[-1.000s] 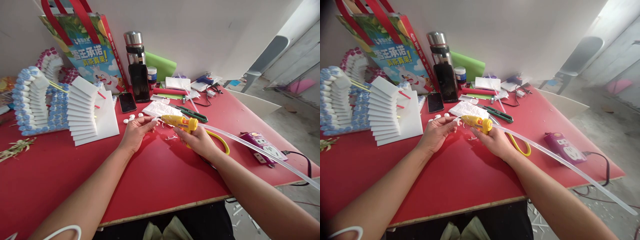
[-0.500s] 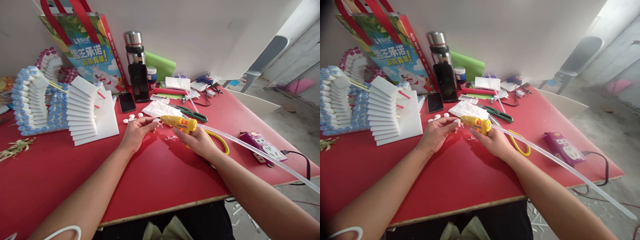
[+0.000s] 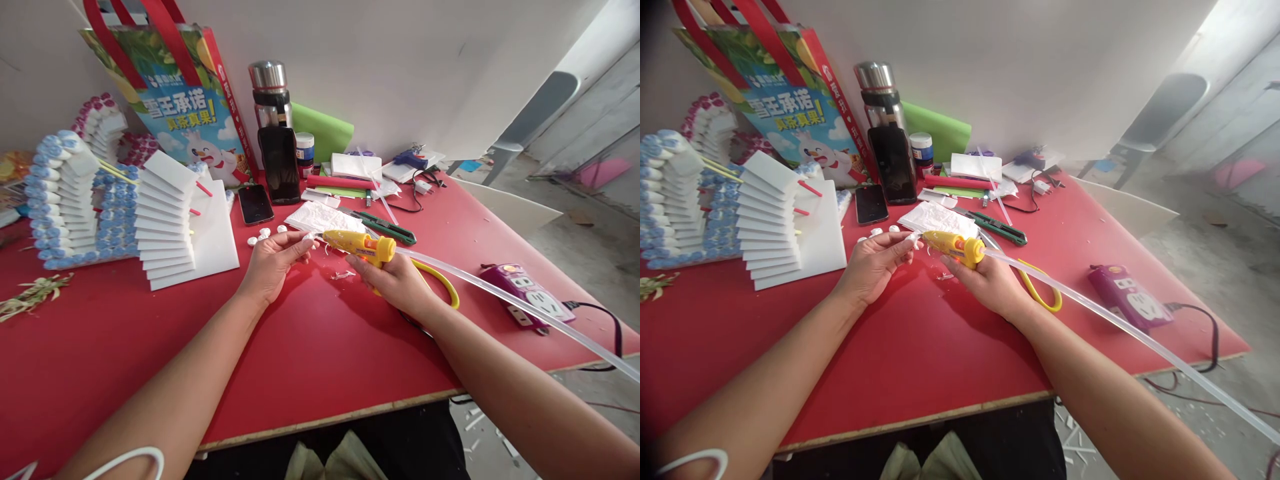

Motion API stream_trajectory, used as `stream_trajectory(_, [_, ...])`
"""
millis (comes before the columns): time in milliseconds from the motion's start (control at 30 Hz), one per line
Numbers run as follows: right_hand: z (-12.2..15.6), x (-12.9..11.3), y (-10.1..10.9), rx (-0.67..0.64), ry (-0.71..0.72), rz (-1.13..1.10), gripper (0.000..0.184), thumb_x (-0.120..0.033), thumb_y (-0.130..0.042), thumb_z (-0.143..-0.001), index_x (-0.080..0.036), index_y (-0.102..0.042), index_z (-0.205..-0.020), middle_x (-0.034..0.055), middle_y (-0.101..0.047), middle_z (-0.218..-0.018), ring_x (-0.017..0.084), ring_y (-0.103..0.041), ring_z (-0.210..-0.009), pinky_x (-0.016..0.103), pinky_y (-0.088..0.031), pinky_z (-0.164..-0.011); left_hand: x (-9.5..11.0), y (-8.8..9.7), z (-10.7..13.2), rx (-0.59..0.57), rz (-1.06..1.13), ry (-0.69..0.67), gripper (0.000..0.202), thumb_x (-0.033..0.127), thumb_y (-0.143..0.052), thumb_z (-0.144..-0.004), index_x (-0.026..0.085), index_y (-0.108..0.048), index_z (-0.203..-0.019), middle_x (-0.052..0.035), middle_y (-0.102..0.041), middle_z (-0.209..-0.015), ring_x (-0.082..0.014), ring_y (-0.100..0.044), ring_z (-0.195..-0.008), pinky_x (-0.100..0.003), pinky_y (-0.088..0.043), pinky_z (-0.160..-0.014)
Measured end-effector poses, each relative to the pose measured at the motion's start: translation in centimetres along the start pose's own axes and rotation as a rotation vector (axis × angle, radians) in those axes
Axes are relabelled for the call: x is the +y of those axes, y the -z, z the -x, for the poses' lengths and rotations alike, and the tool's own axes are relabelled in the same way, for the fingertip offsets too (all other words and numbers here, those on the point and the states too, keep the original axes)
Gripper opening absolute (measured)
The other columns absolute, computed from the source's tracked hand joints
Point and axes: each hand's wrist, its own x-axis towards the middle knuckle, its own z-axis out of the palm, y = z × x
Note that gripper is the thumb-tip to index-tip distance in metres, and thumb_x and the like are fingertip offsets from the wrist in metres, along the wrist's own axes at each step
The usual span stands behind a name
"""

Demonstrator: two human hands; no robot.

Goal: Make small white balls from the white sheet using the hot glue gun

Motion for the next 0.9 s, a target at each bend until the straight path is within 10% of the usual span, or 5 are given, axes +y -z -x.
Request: stream_trajectory(900, [0.0, -0.6, 0.0, -0.009, 0.024, 0.001, 0.044, -0.051, -0.058, -0.096, -0.02, -0.05, -0.066, -0.0035, -0.048, -0.056, 0.011, -0.044, -0.054, 0.027, -0.037, -0.057, 0.1, 0.0, 0.2, -0.02, -0.035, -0.001, 0.028, 0.033, -0.09, -0.07, 0.018, -0.082, -0.093, -0.0029, -0.07, -0.079, -0.0109, -0.059, -0.068, -0.028, -0.05, -0.071])
